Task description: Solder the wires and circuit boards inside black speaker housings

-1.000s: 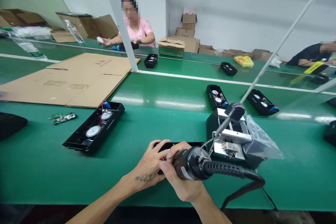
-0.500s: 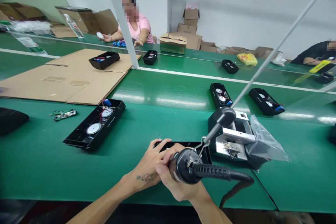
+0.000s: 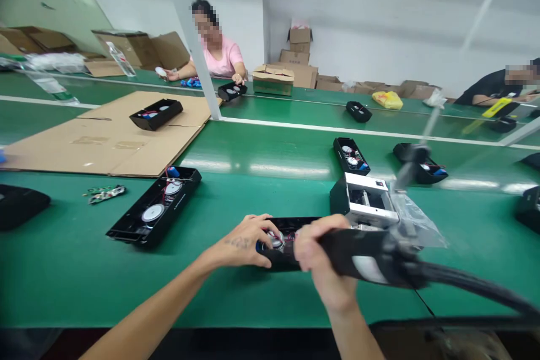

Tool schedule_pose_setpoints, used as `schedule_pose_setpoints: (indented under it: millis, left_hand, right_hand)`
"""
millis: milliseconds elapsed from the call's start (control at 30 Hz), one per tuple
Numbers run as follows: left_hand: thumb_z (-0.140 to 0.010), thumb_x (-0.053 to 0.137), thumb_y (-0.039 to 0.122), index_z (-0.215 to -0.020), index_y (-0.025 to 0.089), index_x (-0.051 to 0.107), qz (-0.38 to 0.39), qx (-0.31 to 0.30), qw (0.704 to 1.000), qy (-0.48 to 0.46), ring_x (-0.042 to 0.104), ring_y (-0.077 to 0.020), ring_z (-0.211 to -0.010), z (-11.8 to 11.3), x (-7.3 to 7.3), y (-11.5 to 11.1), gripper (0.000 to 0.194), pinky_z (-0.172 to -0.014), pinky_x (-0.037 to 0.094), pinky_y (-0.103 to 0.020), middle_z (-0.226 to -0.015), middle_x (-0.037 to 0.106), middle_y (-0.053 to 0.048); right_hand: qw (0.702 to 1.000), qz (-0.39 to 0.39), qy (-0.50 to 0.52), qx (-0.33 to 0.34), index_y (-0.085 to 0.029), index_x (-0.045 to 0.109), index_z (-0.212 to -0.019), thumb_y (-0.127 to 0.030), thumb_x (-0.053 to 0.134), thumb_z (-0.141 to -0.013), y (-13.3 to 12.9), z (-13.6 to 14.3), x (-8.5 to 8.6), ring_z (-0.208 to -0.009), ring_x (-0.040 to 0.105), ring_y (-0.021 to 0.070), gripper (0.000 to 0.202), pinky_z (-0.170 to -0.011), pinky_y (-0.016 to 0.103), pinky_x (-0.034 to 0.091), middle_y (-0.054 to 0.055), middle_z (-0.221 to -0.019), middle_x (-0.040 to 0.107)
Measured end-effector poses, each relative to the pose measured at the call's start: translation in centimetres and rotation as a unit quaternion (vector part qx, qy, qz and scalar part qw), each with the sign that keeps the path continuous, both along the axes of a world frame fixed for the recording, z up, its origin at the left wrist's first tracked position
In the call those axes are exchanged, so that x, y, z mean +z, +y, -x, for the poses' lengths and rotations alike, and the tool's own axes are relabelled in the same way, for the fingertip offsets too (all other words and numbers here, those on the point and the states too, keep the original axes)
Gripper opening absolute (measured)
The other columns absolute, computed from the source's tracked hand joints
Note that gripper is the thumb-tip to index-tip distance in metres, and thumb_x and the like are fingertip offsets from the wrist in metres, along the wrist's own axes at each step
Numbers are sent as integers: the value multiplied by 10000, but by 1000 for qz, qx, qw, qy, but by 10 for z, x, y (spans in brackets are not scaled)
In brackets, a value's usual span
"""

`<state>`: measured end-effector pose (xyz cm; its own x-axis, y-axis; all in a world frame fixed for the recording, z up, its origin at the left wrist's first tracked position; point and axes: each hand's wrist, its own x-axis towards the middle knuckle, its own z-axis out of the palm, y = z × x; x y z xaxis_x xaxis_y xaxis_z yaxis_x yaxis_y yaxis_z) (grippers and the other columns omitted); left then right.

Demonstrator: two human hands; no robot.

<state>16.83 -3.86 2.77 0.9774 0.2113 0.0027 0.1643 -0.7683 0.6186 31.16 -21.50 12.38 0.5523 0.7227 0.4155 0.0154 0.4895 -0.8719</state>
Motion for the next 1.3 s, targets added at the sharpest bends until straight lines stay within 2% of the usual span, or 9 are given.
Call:
schedule_pose_setpoints:
  millis: [100, 200, 333, 433, 700, 867, 1067, 1200, 1300]
  left_hand:
    - [-721, 980, 464, -825, 284, 835, 37, -14, 999, 35, 766, -208, -1091, -16, 10, 31, 253, -877, 558, -275, -1281, 796, 64]
    - [-715, 973, 464, -785, 263, 822, 53, -17, 997, 54, 786, -179, -996, -25, 15, 49, 261, -765, 561, -226, -1258, 808, 55]
    - [-708, 995, 405, -817, 266, 830, 40, -13, 998, 51, 764, -224, -1116, -17, 19, 37, 242, -897, 571, -279, -1296, 790, 45]
    - [-723, 994, 295, -877, 286, 841, 1, -17, 999, 33, 607, -345, -1414, 1, 15, 12, 217, -1146, 477, -456, -1356, 757, 26]
    - [-966, 792, 225, -1076, 266, 729, -163, -33, 983, -75, 375, -407, -1625, 36, 0, -32, 132, -1331, 204, -723, -1459, 687, -43]
    - [-975, 829, 423, -1336, 247, 629, -211, -33, 975, -68, 630, -378, -1412, 8, 7, -59, 449, -1294, 353, -685, -1312, 765, -70]
    - [-897, 893, 506, -995, 221, 688, -289, -4, 956, -52, 728, -343, -1079, -17, -17, -81, 364, -1067, 552, -556, -887, 777, -26]
    - [-960, 841, 436, -915, 219, 678, -305, 19, 949, -81, 703, -329, -1058, -22, -31, -83, 275, -982, 550, -508, -856, 754, -26]
    - [-998, 798, 416, -924, 211, 677, -299, 14, 950, -88, 686, -321, -1087, -24, -34, -83, 249, -1034, 514, -527, -937, 764, -31]
  right_hand:
    - [991, -48, 71, -101, -252, 660, -941, -278, 765, -960, -27, -28, 8, -447, 443, 88, 109, -495, 267, 425, -97, -554, 457]
    - [981, 20, 66, -184, -232, 689, -963, -252, 825, -900, -49, -54, -12, -462, 511, 105, 151, -502, 283, 449, -78, -573, 529]
    - [953, 127, -15, -273, -218, 726, -1053, -380, 905, -839, -65, -74, -57, -498, 572, 154, 323, -526, 332, 479, -42, -625, 628]
    - [927, 204, -83, -303, -208, 721, -1037, -445, 870, -870, -73, -82, -76, -540, 602, 189, 326, -611, 382, 526, -33, -599, 639]
    - [938, 163, -63, -298, -227, 652, -1068, -411, 839, -898, -79, -94, -88, -515, 633, 188, 312, -620, 371, 537, -50, -596, 673]
    - [944, 171, -36, -279, -224, 668, -1136, -387, 812, -936, -76, -85, -87, -493, 561, 150, 295, -566, 331, 490, -75, -583, 605]
    - [950, 166, -18, -263, -213, 674, -1168, -376, 812, -936, -75, -76, -88, -492, 539, 138, 315, -504, 307, 462, -68, -617, 606]
    - [953, 148, 4, -264, -221, 655, -1072, -348, 835, -925, -76, -82, -93, -467, 537, 128, 265, -485, 291, 460, -78, -585, 594]
    - [958, 112, 14, -265, -227, 627, -996, -316, 854, -907, -78, -91, -76, -441, 536, 115, 260, -485, 280, 472, -94, -561, 577]
